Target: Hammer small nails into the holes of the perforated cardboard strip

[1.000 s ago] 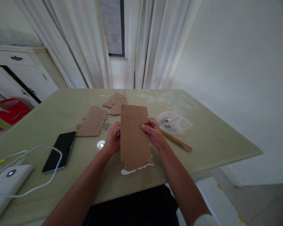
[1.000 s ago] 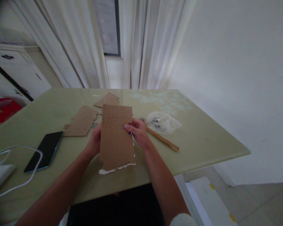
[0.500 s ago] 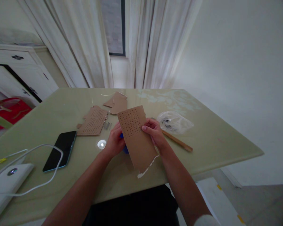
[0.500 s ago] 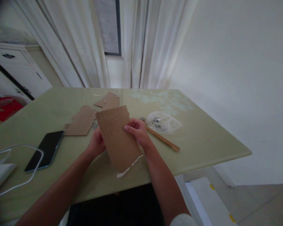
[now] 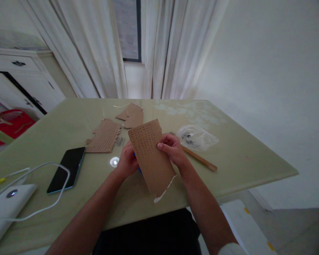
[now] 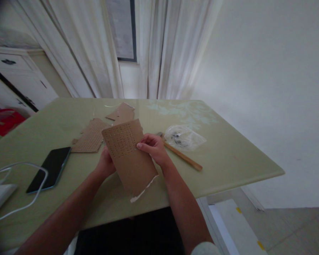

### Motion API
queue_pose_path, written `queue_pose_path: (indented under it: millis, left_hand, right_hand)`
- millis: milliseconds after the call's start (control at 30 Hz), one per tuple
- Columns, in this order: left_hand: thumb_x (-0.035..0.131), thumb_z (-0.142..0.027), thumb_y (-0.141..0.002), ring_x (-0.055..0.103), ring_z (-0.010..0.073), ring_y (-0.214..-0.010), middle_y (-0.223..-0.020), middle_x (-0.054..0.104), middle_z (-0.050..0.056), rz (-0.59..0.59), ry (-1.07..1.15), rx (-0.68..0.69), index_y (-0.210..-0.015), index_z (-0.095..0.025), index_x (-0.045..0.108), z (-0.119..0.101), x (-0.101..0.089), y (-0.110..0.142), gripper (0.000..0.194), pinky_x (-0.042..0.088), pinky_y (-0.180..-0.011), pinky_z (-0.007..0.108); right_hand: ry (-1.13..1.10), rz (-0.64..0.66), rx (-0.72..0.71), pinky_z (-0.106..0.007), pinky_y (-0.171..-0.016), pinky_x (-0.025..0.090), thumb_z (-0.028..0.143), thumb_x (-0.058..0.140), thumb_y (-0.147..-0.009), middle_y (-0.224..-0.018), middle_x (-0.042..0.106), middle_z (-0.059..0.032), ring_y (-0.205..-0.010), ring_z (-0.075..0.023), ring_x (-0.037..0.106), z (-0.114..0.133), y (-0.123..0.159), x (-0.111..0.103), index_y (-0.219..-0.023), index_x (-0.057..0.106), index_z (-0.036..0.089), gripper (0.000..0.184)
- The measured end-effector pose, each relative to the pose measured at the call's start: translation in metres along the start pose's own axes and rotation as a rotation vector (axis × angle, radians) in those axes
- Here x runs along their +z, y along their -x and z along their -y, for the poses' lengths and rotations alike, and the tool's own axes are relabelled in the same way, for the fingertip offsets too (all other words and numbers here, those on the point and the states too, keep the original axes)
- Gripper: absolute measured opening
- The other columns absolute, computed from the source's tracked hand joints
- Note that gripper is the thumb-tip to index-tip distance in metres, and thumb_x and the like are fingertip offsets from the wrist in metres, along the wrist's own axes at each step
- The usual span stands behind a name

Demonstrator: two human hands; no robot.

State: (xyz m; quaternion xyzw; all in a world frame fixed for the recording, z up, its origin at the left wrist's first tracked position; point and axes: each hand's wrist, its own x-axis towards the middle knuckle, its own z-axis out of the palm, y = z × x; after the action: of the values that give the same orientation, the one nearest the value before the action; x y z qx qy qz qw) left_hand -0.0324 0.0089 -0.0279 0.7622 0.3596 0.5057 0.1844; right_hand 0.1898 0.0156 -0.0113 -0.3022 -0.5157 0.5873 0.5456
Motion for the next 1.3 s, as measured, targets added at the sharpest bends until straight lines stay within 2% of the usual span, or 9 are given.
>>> queue_pose_path:
  millis: [300,500,633,800,900,1000,1067,1167,1300]
  left_hand:
    - [0.074,-0.044,-0.086,0.071,0.0251,-0.07,-0.073,0.078,0.006,-0.034,-0.049,-0.02,-0.065,-0.025,0.07,0.001,-0.001,0.003,0.028,0.065,-0.068,0.042]
    - [0.075,-0.04,-0.086,0.076,0.0265,-0.072,-0.08,0.082,0.005,-0.067,-0.003,0.039,-0.079,-0.025,0.079,-0.007,0.001,0.003,0.017,0.067,-0.068,0.041]
    - [0.077,-0.041,-0.084,0.074,0.0255,-0.073,-0.082,0.081,0.005,-0.08,0.003,-0.065,-0.077,-0.023,0.075,-0.006,0.0,0.001,0.019,0.065,-0.068,0.039]
    - [0.066,-0.039,-0.1,0.076,0.025,-0.096,-0.112,0.081,0.009,-0.23,-0.005,-0.183,-0.119,-0.023,0.076,0.0,-0.005,-0.008,0.027,0.064,-0.086,0.039]
    - [0.058,-0.037,-0.109,0.072,0.0273,-0.118,-0.134,0.075,0.013,-0.369,-0.104,-0.073,-0.141,-0.025,0.069,-0.003,-0.008,-0.009,0.036,0.061,-0.096,0.042]
    - [0.065,-0.032,-0.106,0.059,0.0335,-0.144,-0.157,0.062,0.017,-0.465,-0.282,0.094,-0.16,-0.026,0.057,-0.01,-0.011,-0.006,0.055,0.054,-0.112,0.049]
    - [0.063,-0.024,-0.106,0.057,0.0336,-0.147,-0.161,0.061,0.015,-0.507,-0.317,0.184,-0.165,-0.029,0.052,-0.015,-0.013,-0.004,0.06,0.049,-0.12,0.054]
    - [0.059,-0.017,-0.106,0.062,0.032,-0.14,-0.151,0.07,0.009,-0.388,-0.332,0.278,-0.148,-0.034,0.07,-0.02,-0.015,-0.004,0.047,0.045,-0.123,0.057]
    - [0.073,-0.023,-0.101,0.064,0.0343,-0.138,-0.145,0.076,0.009,-0.169,-0.391,0.3,-0.129,-0.031,0.079,-0.022,-0.012,-0.007,0.03,0.044,-0.124,0.061]
  right_hand:
    - [0.059,0.031,-0.033,-0.027,-0.064,0.046,0.057,0.102,-0.072,-0.076,0.069,0.0014,-0.067,-0.0155,0.058,0.008,0.001,0.005,-0.077,0.073,0.024,0.044]
    - [0.093,0.029,-0.036,-0.025,-0.063,0.044,0.055,0.102,-0.073,-0.076,0.07,0.0013,-0.067,-0.0153,0.059,0.006,-0.001,0.006,-0.079,0.074,0.024,0.042]
    - [0.119,-0.006,-0.051,-0.026,-0.063,0.045,0.055,0.101,-0.075,-0.078,0.071,0.0009,-0.069,-0.016,0.061,0.003,-0.001,0.006,-0.08,0.075,0.025,0.04]
    - [0.084,-0.11,-0.037,-0.026,-0.062,0.047,0.056,0.099,-0.077,-0.079,0.074,0.0007,-0.066,-0.0156,0.062,0.001,-0.002,0.006,-0.082,0.076,0.024,0.04]
    - [0.079,-0.182,-0.03,-0.027,-0.062,0.049,0.056,0.1,-0.074,-0.078,0.075,0.0006,-0.065,-0.0162,0.062,0.0,-0.003,0.006,-0.083,0.075,0.024,0.041]
    - [0.079,-0.214,-0.048,-0.026,-0.062,0.047,0.054,0.101,-0.073,-0.077,0.074,0.0007,-0.066,-0.0162,0.062,0.0,-0.004,0.006,-0.082,0.075,0.024,0.04]
    - [0.076,-0.225,-0.065,-0.026,-0.063,0.046,0.052,0.101,-0.075,-0.077,0.075,0.0009,-0.066,-0.0156,0.062,0.0,-0.004,0.007,-0.083,0.076,0.024,0.038]
    - [0.096,-0.224,-0.067,-0.026,-0.063,0.046,0.052,0.1,-0.076,-0.078,0.075,0.0008,-0.066,-0.0156,0.062,0.001,-0.004,0.007,-0.085,0.077,0.024,0.037]
    - [0.167,-0.209,-0.096,-0.027,-0.064,0.046,0.053,0.099,-0.076,-0.079,0.075,0.0004,-0.069,-0.0167,0.064,0.002,-0.003,0.009,-0.083,0.076,0.024,0.038]
